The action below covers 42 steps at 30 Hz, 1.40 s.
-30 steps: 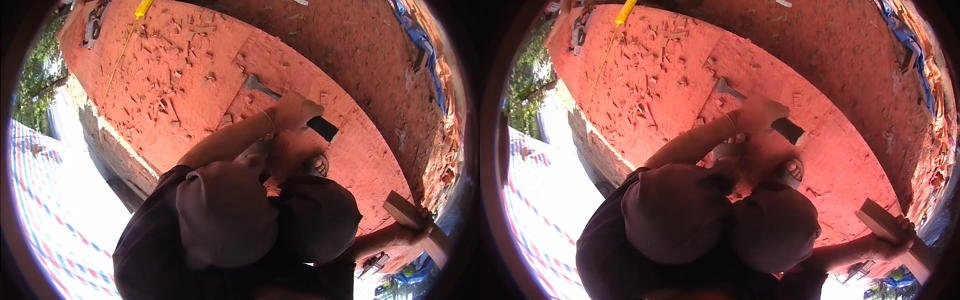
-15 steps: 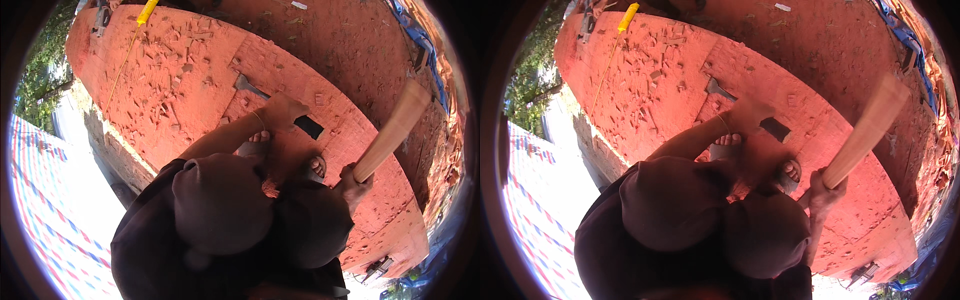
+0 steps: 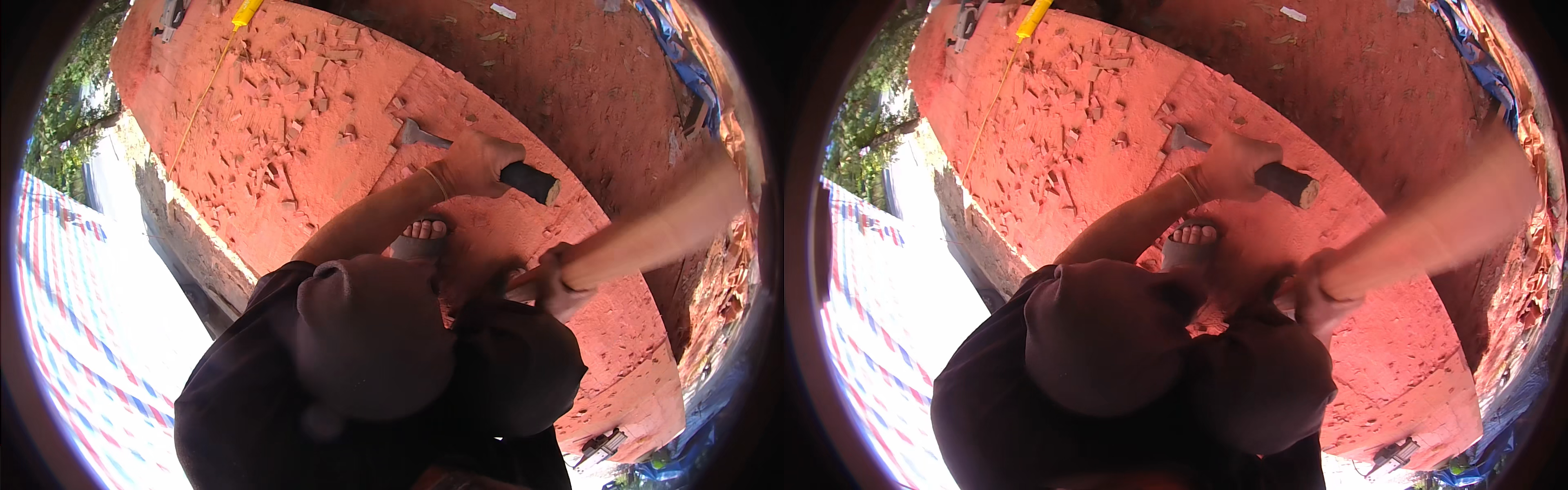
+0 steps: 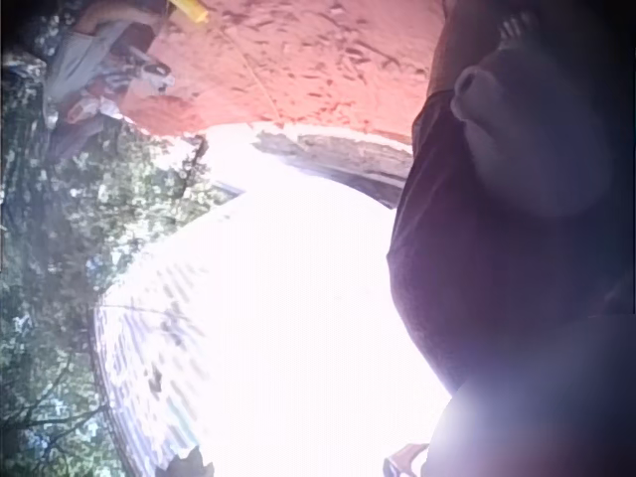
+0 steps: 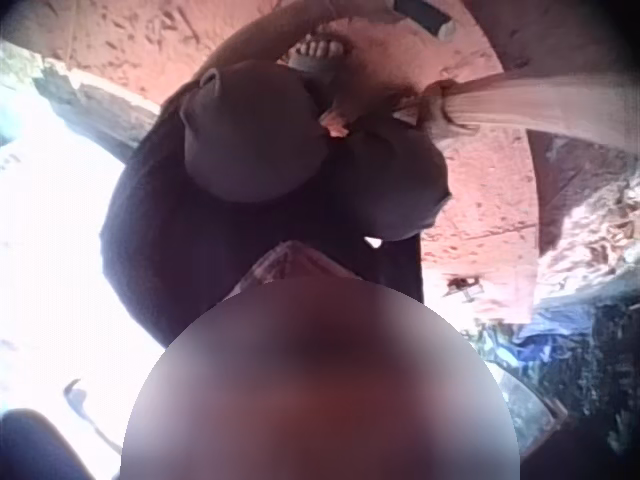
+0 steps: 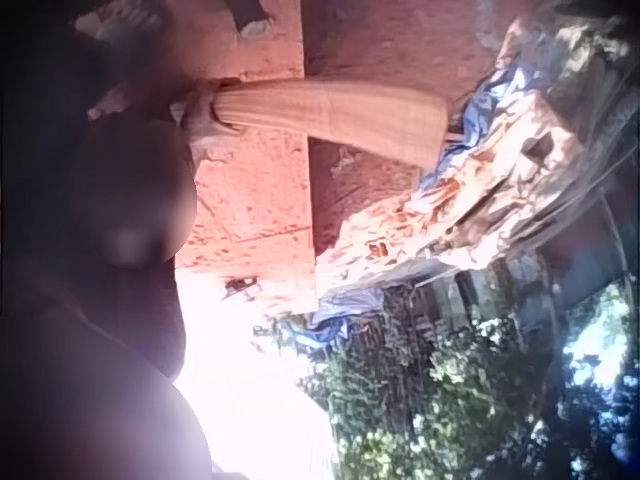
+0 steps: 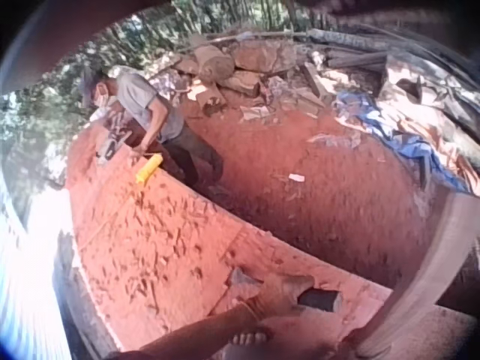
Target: The person uses a chisel and wooden mallet to break apart a red brick wall. They repeatedly strike the chisel to loosen and remove bricks, creating a pile of debris on the ground.
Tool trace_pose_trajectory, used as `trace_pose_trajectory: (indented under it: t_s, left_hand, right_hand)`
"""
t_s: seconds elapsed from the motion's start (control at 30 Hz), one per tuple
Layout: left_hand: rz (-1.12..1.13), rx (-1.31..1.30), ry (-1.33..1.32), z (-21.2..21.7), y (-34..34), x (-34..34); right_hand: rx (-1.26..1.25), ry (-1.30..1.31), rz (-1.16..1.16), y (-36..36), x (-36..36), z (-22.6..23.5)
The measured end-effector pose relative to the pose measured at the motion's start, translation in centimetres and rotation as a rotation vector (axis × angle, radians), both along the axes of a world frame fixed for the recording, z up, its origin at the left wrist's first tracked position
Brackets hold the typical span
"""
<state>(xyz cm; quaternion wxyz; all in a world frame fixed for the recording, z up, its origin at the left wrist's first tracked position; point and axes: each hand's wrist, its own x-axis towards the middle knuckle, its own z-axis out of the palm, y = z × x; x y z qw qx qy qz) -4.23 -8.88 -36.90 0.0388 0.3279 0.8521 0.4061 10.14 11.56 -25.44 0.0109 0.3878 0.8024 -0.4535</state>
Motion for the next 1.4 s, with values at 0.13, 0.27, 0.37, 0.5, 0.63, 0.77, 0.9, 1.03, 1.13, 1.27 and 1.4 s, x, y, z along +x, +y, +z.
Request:
trace_pose_trajectory:
  t_s: [0.13,0.27,0.37,0.5,0.63,0.77,0.9,1.03,1.13,1.27,1.4]
  left_hand:
    - [0.002,-0.008,0.073,-0.6,0.9,-0.4]
    - [-0.01,-0.059,0.016,-0.9,0.9,-0.1]
    - [-0.027,-0.092,0.033,-1.2,0.5,0.2]
    - [-0.058,-0.155,0.053,-2.2,0.2,0.7]
    - [-0.078,-0.128,0.065,-2.8,-0.2,0.4]
    - [-0.021,-0.132,0.041,-2.1,-0.9,0.0]
    - [-0.072,-0.131,0.016,-1.5,-1.3,-0.3]
    - [-0.085,-0.135,0.031,-0.5,-2.7,-1.2]
    - [-0.037,-0.054,0.003,1.4,-4.7,-3.5]
    - [0.213,0.303,-0.261,4.1,-6.0,-4.0]
    - [-0.107,-0.051,-0.055,3.8,-3.1,-1.9]
  right_hand:
    - [-0.185,0.104,0.021,2.4,4.7,-5.7]
    - [-0.227,0.474,-0.235,9.2,1.7,2.7]
    - [-0.275,0.85,-0.528,7.5,-3.8,8.3]
    - [-0.295,0.017,-0.073,-2.1,-1.7,-0.1]
    - [-0.229,-0.038,0.128,3.5,5.8,-6.5]
    - [-0.46,0.326,-0.127,9.7,6.2,-0.2]
    - [-0.462,0.734,-0.694,5.6,-0.7,4.8]
    - [-0.266,-0.162,0.184,-3.0,-1.4,-2.0]
    - [-0.34,-0.104,0.121,-1.5,1.9,-6.0]
    - [-0.401,0.075,-0.116,1.7,6.1,-5.6]
    - [-0.381,0.1,-0.291,2.7,6.7,-2.5]
